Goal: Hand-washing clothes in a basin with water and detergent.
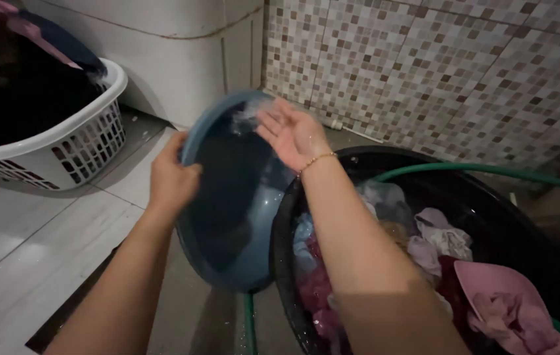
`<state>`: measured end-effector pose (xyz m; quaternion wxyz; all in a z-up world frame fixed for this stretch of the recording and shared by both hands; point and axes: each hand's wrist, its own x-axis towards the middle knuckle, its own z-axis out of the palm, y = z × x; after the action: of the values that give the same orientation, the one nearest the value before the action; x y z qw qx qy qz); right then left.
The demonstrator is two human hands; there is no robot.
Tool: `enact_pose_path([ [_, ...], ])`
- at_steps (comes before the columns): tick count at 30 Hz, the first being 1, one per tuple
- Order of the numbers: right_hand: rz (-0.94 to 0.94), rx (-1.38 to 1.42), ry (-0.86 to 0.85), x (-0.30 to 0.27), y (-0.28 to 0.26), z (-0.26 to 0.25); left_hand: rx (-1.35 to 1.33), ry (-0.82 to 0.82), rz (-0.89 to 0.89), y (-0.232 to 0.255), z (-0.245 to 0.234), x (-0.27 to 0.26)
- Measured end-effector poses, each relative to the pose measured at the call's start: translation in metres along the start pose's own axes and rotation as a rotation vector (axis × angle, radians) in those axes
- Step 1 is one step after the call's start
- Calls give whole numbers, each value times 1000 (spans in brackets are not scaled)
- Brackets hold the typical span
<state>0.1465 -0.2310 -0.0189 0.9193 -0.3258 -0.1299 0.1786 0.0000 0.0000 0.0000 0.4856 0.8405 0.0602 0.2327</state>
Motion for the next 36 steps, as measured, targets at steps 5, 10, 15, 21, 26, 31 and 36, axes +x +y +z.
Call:
enact_pose_path([
  [5,-152,15,437,-21,50,-166,-22,6,141,3,6,-1],
  [10,-13,224,762,-102,139,-278,-41,-48,-100,2,8,-6],
  [15,5,-34,892,-111,157,-377,20,16,-41,10,6,-5],
  [21,-195,210,499,-31,55,-133,120,-55,76,2,-10,19],
  [26,1,109,188,0,2,-85,83,-109,176,-4,-10,29],
  [31,-64,107,622,-34,68,-248,84,-143,40,11,-16,18],
  [36,105,209,685,-93,147,-403,131,-113,-89,32,-21,5],
])
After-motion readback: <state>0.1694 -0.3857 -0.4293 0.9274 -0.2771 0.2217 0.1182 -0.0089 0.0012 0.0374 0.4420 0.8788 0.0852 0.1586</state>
